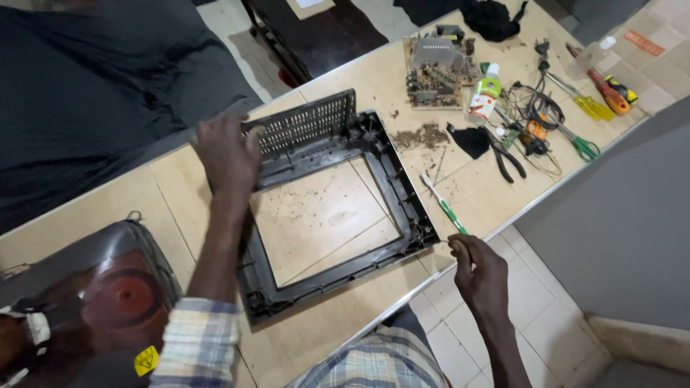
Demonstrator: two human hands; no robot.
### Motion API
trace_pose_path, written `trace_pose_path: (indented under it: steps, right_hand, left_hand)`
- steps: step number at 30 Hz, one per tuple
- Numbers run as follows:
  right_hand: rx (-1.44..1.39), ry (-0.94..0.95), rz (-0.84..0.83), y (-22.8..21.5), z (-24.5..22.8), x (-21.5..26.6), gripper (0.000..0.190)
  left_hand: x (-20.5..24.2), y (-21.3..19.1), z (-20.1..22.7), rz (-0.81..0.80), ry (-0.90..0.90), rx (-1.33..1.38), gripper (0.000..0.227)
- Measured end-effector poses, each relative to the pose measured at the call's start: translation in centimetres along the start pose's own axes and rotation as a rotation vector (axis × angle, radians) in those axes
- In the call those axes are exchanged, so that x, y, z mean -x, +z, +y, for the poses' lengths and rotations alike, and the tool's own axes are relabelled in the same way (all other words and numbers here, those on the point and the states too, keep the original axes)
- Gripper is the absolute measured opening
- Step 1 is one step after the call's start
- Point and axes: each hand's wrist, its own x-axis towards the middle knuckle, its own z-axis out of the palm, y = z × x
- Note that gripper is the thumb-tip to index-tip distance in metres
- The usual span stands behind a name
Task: Cleaning the plastic frame of a disassembled television using a toothbrush to remove dust and debris.
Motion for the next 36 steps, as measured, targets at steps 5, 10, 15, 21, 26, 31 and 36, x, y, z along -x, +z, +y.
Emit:
trace_pose_path:
  steps: [5, 10, 15, 21, 26, 31, 36]
  right_hand:
    - [-0.141, 0.137, -0.001, 0.1, -1.4, -0.2, 0.016]
    - [-0.164, 0.146, 0.037, -0.1, -1.8, -0.4, 0.018]
    - [-0.266, 0.103, 0.118, -0.4, -0.8, -0.5, 0.016]
    - [-0.361, 0.107, 0.315, -3.3, -1.9, -0.6, 0.019]
    - [-0.787, 0.261, 0.492, -3.9, 1.7, -1.0, 0.031]
    - [-0.797, 0.192, 0.35, -6.1, -4.2, -2.8, 0.028]
    - [-0.985, 0.246, -0.353, -6.2, -11.9, -5.3, 0.105]
  left_hand:
    - [-1.9, 4.6, -6.6, -0.052, 0.17, -0.105, 0.028]
    - [-1.5, 4.5, -6.7, -0.068, 0.206, 0.082, 0.027]
    - [-0.8, 3.0, -5.8, -0.044, 0.139, 0.077, 0.018]
    - [1.9, -2.5, -0.9, -0.082, -0.101, 0.09, 0.029]
    - [4.3, -0.2, -1.9, 0.072, -0.256, 0.154, 0.037]
    - [6.8, 1.2, 1.4, -0.075, -0.615, 0.371, 0.036]
    - [11.5, 4.5, 6.1, -0.235, -0.845, 0.489, 0.046]
